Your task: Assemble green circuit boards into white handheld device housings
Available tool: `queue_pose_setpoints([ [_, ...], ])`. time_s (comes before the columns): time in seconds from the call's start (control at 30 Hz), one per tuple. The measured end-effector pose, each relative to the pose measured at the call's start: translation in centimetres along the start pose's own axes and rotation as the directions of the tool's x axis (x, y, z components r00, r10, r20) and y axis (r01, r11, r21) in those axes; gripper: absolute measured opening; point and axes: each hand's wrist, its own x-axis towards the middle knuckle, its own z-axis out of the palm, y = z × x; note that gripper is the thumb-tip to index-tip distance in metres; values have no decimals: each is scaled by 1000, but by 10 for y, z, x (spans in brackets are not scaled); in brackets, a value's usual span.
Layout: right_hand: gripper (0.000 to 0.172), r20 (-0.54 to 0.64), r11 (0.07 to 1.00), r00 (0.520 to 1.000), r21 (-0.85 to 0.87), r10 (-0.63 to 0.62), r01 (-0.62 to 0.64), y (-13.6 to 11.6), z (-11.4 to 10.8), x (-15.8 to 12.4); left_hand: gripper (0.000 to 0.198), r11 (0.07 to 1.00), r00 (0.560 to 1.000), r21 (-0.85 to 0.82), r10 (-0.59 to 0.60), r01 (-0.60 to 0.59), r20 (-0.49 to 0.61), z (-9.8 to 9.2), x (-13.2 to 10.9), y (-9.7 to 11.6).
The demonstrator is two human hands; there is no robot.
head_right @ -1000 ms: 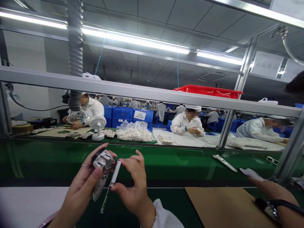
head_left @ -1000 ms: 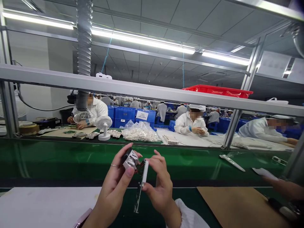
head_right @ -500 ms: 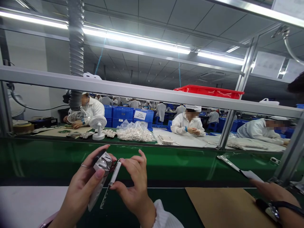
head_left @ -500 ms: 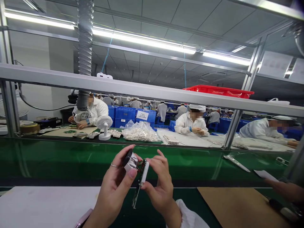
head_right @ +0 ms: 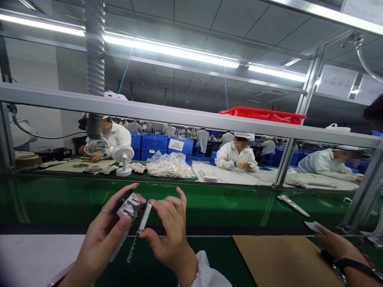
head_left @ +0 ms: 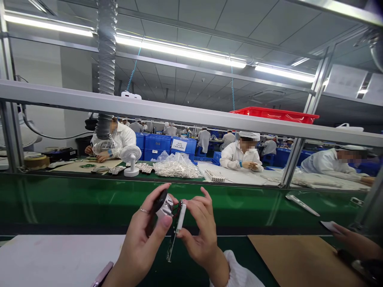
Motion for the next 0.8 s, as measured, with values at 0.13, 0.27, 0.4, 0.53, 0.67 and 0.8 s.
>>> queue_pose_setpoints([
  [0.13, 40, -8, 998, 1000, -57, -23, 23, 1, -1, 0, 53, 990, 998, 128, 62, -64, 20, -1, 0, 3],
  [0.27, 39, -16, 976, 997, -207, -73, 69, -2, -5, 2, 63, 989, 989, -32, -140, 142, 54, 3, 2, 4],
  [0.4, 37, 95, 937, 990, -326, -103, 128, -9, -12, 6, 63, 963, 960, -106, -230, 248, 160, 3, 3, -3],
  [0.53, 37, 137, 908, 984, -388, -114, 159, -19, -14, 11, 62, 967, 965, -103, -216, 233, 149, -1, 4, -11],
  [0.67, 32, 88, 893, 994, -439, -63, 96, -30, -11, 14, 66, 976, 976, -31, -216, 217, 27, 3, 4, -10],
  [0.8, 29, 35, 916, 999, -397, -35, 46, -36, -9, 16, 60, 979, 984, -101, -178, 179, 26, 10, 0, -6],
])
